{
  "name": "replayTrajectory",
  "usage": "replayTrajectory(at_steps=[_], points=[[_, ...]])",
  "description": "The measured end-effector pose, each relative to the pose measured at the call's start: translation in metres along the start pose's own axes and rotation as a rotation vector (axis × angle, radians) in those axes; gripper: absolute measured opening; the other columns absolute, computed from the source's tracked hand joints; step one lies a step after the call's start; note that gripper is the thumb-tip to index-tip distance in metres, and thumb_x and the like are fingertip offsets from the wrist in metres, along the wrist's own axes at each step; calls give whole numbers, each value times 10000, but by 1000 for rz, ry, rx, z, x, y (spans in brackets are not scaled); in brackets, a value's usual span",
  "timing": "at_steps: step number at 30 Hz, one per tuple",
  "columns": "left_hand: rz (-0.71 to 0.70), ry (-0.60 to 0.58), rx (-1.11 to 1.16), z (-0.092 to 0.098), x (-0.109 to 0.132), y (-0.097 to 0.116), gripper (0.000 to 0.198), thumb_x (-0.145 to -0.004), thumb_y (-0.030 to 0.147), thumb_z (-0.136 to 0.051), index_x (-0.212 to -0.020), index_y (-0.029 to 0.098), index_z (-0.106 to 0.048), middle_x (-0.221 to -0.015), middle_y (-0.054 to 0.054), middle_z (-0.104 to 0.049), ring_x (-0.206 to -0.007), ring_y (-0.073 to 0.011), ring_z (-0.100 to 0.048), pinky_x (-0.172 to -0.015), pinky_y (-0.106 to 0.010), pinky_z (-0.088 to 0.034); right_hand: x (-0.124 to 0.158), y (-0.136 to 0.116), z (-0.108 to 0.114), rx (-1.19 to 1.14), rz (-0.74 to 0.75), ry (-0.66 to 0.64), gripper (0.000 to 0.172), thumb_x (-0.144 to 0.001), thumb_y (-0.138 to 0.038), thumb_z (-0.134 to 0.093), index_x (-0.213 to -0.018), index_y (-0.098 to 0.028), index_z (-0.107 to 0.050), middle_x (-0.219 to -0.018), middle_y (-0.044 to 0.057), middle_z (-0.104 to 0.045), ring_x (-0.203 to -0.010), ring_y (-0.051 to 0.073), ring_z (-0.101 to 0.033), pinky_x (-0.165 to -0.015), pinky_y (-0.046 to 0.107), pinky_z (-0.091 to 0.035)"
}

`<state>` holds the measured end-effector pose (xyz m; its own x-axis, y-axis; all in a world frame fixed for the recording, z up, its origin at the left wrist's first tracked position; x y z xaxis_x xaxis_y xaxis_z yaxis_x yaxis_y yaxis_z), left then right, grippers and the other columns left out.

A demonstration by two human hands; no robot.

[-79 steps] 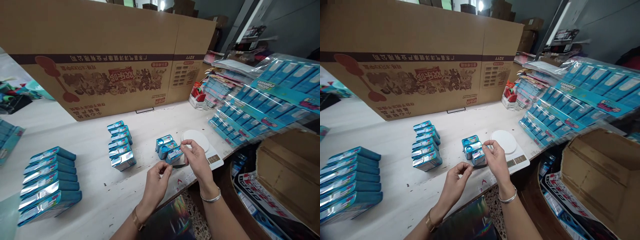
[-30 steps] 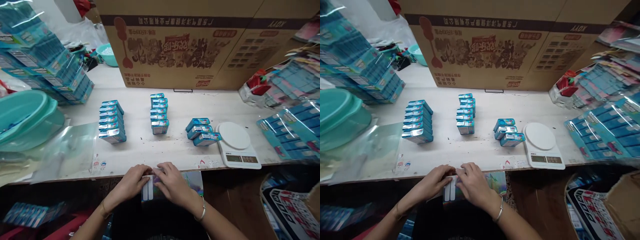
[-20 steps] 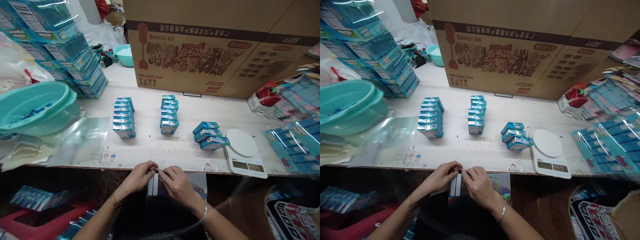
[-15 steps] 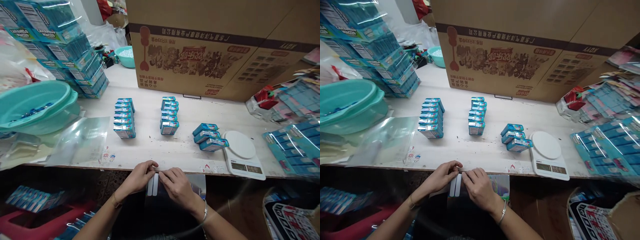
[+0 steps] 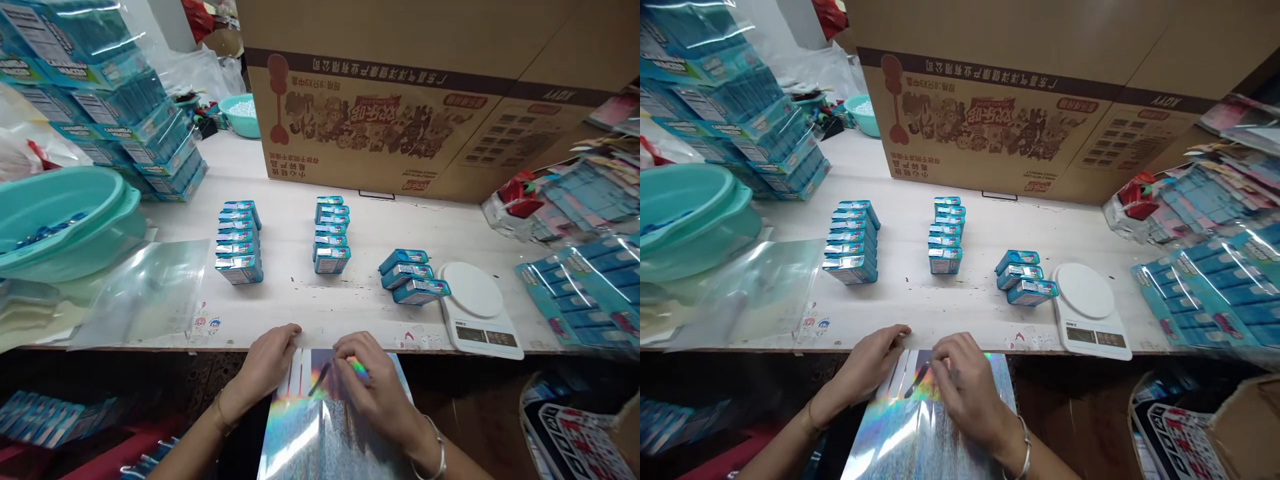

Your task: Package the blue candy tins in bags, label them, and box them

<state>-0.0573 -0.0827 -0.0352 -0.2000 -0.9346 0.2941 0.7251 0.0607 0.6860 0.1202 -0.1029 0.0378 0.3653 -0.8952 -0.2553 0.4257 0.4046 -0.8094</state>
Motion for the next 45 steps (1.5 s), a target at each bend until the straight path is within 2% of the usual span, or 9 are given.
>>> replayTrajectory(at_steps=[3, 7, 10, 14, 18, 25, 31, 37, 45], points=[[-100, 111, 111, 12, -4, 18, 372, -854, 248, -474, -1188, 182, -624, -1180, -138, -656, -1156, -291, -570, -1003, -447, -430, -14, 8, 26, -97, -167, 26, 130, -946, -215, -514, -820, -218, -546, -887, 35, -623, -883, 183, -587, -783, 311, -470], [-137, -136, 554, 7, -21, 54, 497, -946, 511, -368, -1281, 212, -582, -1242, -116, -658, -1152, -253, -593, -934, -394, -489, -34, 22, 56, -134, -255, 81, 135, -906, -246, -553, -780, -214, -587, -831, 13, -604, -816, 170, -573, -747, 297, -455], [-164, -233, 598, 1, -39, 82, 514, -894, 580, -435, -1167, 198, -642, -1110, -99, -695, -1029, -241, -612, -842, -355, -496, -43, 33, 73, -147, -297, 136, 149, -884, -286, -570, -760, -213, -613, -809, 11, -602, -777, 168, -557, -700, 292, -441], [-150, -233, 603, -13, -67, 105, 370, -821, 534, -555, -826, 175, -643, -768, -36, -659, -742, -178, -579, -700, -298, -453, -47, 49, 94, -131, -327, 215, 182, -882, -324, -575, -746, -209, -611, -779, 11, -598, -739, 164, -544, -662, 286, -425], [-198, -100, 599, -12, -104, 129, 347, -858, 474, -498, -684, 186, -581, -667, -21, -612, -683, -169, -563, -662, -281, -428, -58, 64, 122, -8, -292, 351, 183, -888, -332, -580, -759, -207, -614, -781, 16, -608, -766, 174, -559, -686, 294, -433], [-273, 185, 101, -6, -170, 178, 301, -940, 333, -438, -753, 191, -625, -701, -35, -645, -652, -172, -558, -615, -287, -313, -91, 100, 168, 408, -285, 569, 155, -856, -265, -554, -711, -220, -590, -814, 38, -626, -859, 222, -571, -804, 354, -419], [-243, 147, -40, -23, -188, 182, 332, -962, 316, -403, -751, 192, -629, -642, -45, -627, -624, -190, -567, -580, -296, -268, -97, 136, 173, 439, -346, 529, 149, -836, -255, -558, -697, -227, -605, -911, 51, -654, -920, 224, -597, -839, 349, -428], [-226, 158, -14, -31, -194, 174, 324, -951, 328, -408, -711, 202, -586, -628, -31, -604, -604, -181, -542, -583, -292, -266, -98, 150, 170, 429, -388, 486, 152, -842, -248, -535, -712, -226, -609, -868, 32, -645, -839, 192, -603, -801, 318, -425], [-197, 148, 356, -58, -206, 159, 372, -923, 437, -408, -644, 212, -506, -618, 17, -552, -625, -152, -515, -599, -256, -347, -93, 151, 167, 436, -360, 524, 71, -835, -243, -503, -806, -224, -566, -832, 32, -629, -817, 202, -587, -780, 328, -428]])
Point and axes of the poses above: each hand's wrist, its own x-axis away from the middle knuckle, its own z-axis out of the back of the hand, y = z × x, the point moved 7 cm from there along -x, towards the middle knuckle
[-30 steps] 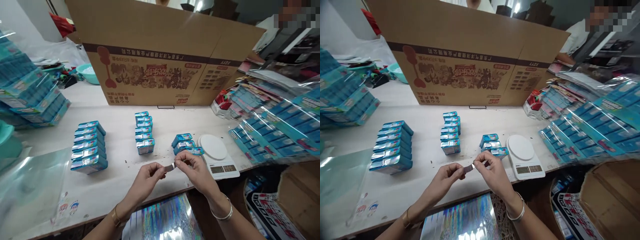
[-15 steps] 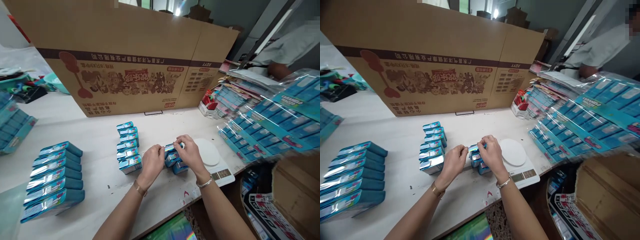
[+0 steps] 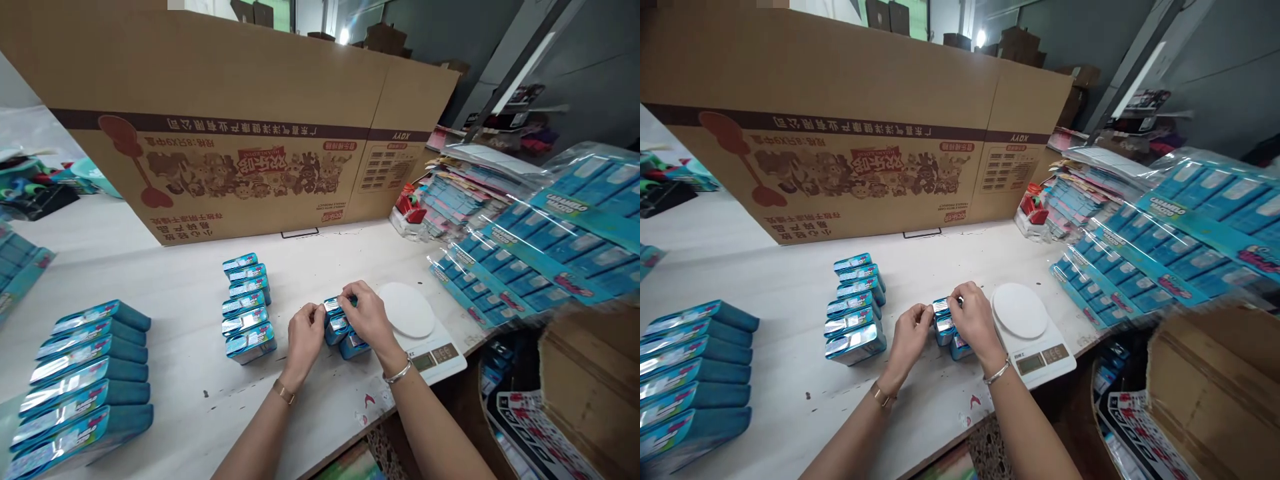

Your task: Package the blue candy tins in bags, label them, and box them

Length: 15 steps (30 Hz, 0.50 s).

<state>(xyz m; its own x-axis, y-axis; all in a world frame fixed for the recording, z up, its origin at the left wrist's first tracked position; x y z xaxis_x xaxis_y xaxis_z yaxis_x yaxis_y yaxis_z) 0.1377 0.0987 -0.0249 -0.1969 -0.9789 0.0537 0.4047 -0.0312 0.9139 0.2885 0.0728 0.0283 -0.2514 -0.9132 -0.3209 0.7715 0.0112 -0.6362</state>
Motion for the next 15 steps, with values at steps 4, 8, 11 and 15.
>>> replayTrajectory(at_steps=[4, 8, 11, 15], points=[[96, -4, 63, -14, -4, -25, 388, -912, 485, -417, -655, 209, -506, -626, 8, -572, -643, -164, -555, -599, -255, -402, 0, 2, -1, -2, -13, 22, 171, -773, -218, -514, -943, -223, -534, -895, 34, -635, -836, 215, -589, -789, 352, -451], [132, -22, 19, -15, -5, -36, 264, -897, 373, -481, -739, 186, -580, -717, -39, -662, -720, -194, -634, -672, -288, -470, -6, 9, -4, -61, -22, -3, 265, -753, -157, -456, -986, -211, -572, -982, 69, -661, -909, 223, -614, -872, 412, -470], [95, 7, 28, -3, 5, -32, 261, -904, 314, -488, -1054, 142, -614, -995, -114, -704, -909, -210, -670, -809, -320, -504, -8, 36, 9, -296, -107, -26, 338, -820, -256, -497, -1147, -204, -569, -1076, 100, -669, -975, 224, -636, -883, 424, -501], [-40, 33, 238, 2, 20, -20, 657, -930, 494, -478, -1467, 150, -320, -1519, -196, -413, -1371, -255, -450, -1065, -382, -426, 21, 82, 38, -589, -155, 25, 662, -826, -566, -622, -1388, -263, -448, -1385, 156, -557, -1299, 275, -514, -1013, 484, -445]])
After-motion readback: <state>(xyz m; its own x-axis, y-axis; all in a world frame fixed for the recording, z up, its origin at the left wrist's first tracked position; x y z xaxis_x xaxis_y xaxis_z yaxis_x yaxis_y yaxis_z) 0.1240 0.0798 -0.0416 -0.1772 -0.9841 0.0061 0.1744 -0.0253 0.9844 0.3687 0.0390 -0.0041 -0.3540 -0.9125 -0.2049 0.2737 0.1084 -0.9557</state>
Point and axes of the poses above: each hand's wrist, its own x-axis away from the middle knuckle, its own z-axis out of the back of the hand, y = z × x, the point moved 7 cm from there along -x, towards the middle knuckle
